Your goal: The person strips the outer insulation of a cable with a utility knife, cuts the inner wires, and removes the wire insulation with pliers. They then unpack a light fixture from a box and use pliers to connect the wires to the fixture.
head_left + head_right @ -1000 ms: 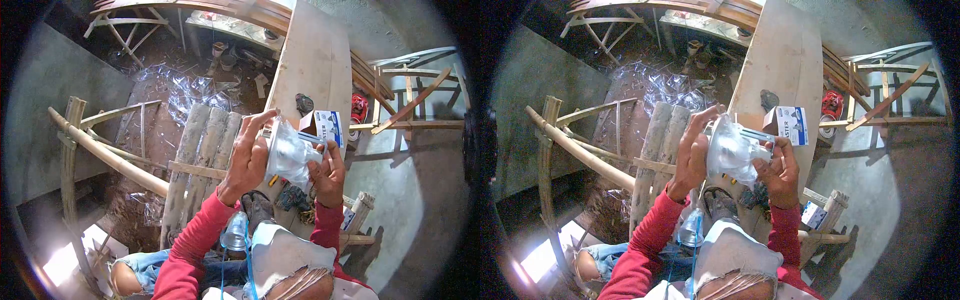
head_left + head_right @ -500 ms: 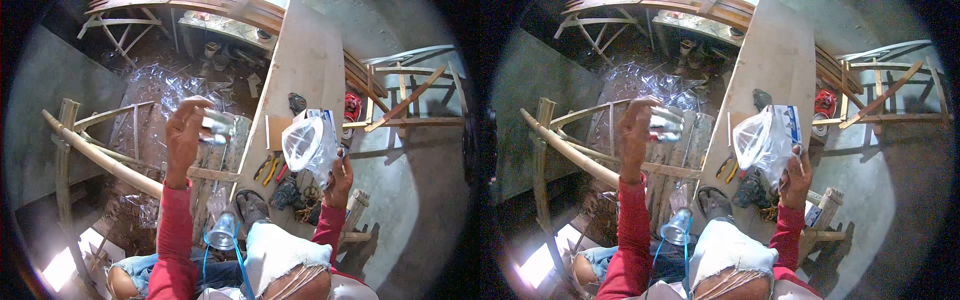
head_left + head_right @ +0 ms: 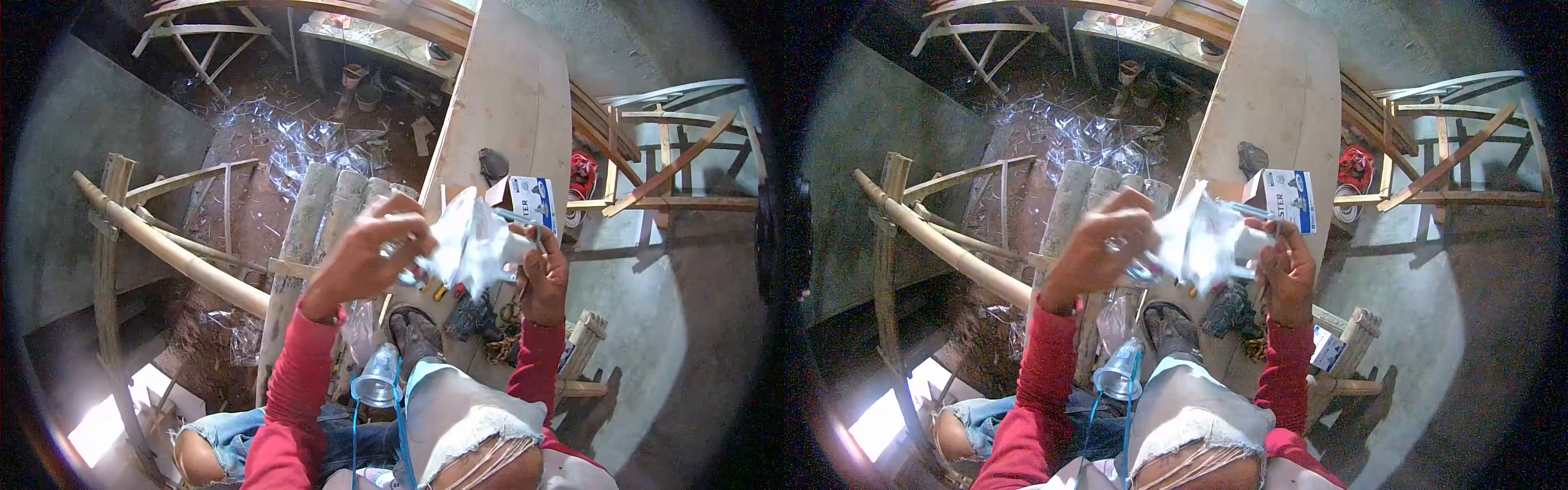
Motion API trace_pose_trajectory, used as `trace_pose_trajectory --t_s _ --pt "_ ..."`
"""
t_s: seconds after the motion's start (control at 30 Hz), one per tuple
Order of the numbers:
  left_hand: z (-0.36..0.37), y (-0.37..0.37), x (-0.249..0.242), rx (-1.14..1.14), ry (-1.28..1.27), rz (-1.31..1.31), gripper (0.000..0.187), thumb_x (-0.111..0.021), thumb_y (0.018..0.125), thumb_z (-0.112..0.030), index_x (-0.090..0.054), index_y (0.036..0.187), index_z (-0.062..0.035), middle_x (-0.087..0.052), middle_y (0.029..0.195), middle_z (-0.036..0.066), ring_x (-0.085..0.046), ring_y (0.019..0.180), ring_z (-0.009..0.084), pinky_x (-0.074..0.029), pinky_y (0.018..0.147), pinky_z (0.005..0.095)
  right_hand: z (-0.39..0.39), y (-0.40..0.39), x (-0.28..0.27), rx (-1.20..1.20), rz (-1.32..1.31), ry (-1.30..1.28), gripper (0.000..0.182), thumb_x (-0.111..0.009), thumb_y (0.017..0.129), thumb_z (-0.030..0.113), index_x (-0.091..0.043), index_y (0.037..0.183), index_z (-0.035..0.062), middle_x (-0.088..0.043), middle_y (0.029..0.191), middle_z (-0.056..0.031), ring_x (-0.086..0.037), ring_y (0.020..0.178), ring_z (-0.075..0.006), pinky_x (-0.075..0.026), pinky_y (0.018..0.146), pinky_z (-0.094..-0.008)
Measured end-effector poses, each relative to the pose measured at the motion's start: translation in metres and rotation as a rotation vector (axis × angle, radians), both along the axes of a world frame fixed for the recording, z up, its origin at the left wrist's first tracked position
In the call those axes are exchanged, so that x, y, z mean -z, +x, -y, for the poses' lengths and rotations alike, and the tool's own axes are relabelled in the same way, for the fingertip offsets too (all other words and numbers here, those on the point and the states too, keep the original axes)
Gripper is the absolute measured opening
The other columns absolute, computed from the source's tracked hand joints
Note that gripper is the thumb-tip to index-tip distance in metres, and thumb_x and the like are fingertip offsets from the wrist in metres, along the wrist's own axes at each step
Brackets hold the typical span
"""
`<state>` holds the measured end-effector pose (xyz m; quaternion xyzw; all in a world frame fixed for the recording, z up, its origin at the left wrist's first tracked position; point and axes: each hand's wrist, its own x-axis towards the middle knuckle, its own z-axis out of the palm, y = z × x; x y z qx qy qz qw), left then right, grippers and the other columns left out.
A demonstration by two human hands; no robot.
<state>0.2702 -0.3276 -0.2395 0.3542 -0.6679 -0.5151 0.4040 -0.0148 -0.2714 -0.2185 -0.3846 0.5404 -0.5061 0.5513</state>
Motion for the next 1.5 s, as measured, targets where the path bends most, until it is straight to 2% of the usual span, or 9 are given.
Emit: trace_pose_trajectory --t_s 0.1,0.2,0.3,0.43,0.5,0.57,0.73,1.27,1.5 --pt "0.012 0.036 -0.002 -0.257 0.029 0.078 0.007 -0.062 0.09 0.004 -0.066 0.091 -0.0007 -0.06 0.102 0.008 -0.065 0.088 0.0165 -0.06 0.067 0.0307 -0.002 -0.025 0.013 0.218 0.212 0.052 0.035 -0.067 0.097 0.019 -0.057 0.127 0.0055 -0.068 0.117 -0.0115 -0.059 0.07 -0.0056 -0.051 0.054 -0.0188" --pt "0.021 0.095 0.017 -0.791 0.365 0.095 0.017 -0.058 0.101 -0.016 -0.068 0.109 -0.0048 -0.068 0.102 0.005 -0.063 0.086 0.0145 -0.054 0.077 0.0297 -0.001 -0.045 0.02 0.368 0.372 -0.028 0.037 -0.065 0.098 0.021 -0.057 0.131 0.0049 -0.069 0.108 -0.0085 -0.06 0.073 -0.0087 -0.054 0.058 -0.0217" --pt "0.011 0.177 0.057 -0.896 0.19 1.219 0.104 -0.066 0.081 -0.072 -0.038 0.149 0.0012 -0.061 0.122 0.022 -0.061 0.111 0.0351 -0.048 0.092 0.0452 0.001 -0.053 0.026 0.362 0.55 -0.018 0.044 -0.064 0.099 0.028 -0.054 0.135 0.0057 -0.067 0.103 -0.0058 -0.063 0.079 -0.0137 -0.057 0.07 -0.0283" --pt "0.002 0.199 0.064 -1.33 0.28 1.032 0.088 -0.059 0.094 -0.061 -0.039 0.147 0.0062 -0.063 0.109 0.017 -0.062 0.091 0.0185 -0.053 0.072 0.031 -0.007 -0.037 0.028 0.267 0.468 -0.036 0.041 -0.064 0.099 0.027 -0.055 0.133 0.006 -0.067 0.105 -0.0056 -0.066 0.084 -0.0128 -0.057 0.068 -0.0272" --pt "0.008 0.161 0.024 -1.138 0.173 0.115 0.081 -0.052 0.098 -0.06 -0.042 0.145 0.0056 -0.063 0.113 0.014 -0.062 0.092 0.0164 -0.051 0.069 0.0253 -0.002 -0.016 0.028 0.297 0.237 0.002 0.042 -0.066 0.098 0.026 -0.056 0.132 0.0037 -0.067 0.1 -0.0034 -0.064 0.073 -0.0062 -0.054 0.055 -0.0181" --pt "0.004 0.093 -0.029 -0.866 0.338 -0.2 0.067 -0.045 0.103 -0.054 -0.05 0.141 0.001 -0.064 0.121 0.012 -0.062 0.1 0.0165 -0.05 0.079 0.0265 0.006 0.008 0.035 0.276 0.227 0.0 0.042 -0.066 0.098 0.028 -0.056 0.131 0.0037 -0.069 0.1 -0.0033 -0.063 0.071 -0.0051 -0.052 0.052 -0.0168" --pt "-0.001 -0.009 -0.04 -0.551 0.223 -0.259 0.046 -0.045 0.107 -0.038 -0.059 0.135 -0.0043 -0.063 0.126 0.014 -0.057 0.119 0.02 -0.042 0.103 0.0338 0.018 0.062 0.021 0.174 0.166 -0.059 0.048 -0.069 0.096 0.034 -0.055 0.131 0.0041 -0.07 0.106 -0.0042 -0.059 0.066 -0.0027 -0.042 0.047 -0.0112" --pt "0.0 -0.019 -0.009 -0.493 0.231 -0.395 0.058 -0.033 0.108 -0.048 -0.054 0.14 -0.0039 -0.059 0.126 0.01 -0.057 0.112 0.0134 -0.054 0.078 0.0241 0.011 0.097 0.008 0.065 0.016 -0.171 0.049 -0.07 0.096 0.023 -0.052 0.135 0.0011 -0.065 0.119 -0.0067 -0.059 0.095 -0.0089 -0.051 0.077 -0.0232" --pt "-0.009 -0.026 -0.019 -0.415 0.454 -0.515 0.071 -0.027 0.105 -0.058 -0.038 0.148 -0.002 -0.05 0.141 0.013 -0.06 0.115 0.0174 -0.058 0.091 0.0303 0.006 0.104 0.014 0.045 -0.143 -0.186 0.05 -0.064 0.099 0.023 -0.048 0.139 -0.0022 -0.061 0.126 -0.0123 -0.06 0.111 -0.0171 -0.049 0.095 -0.0304"
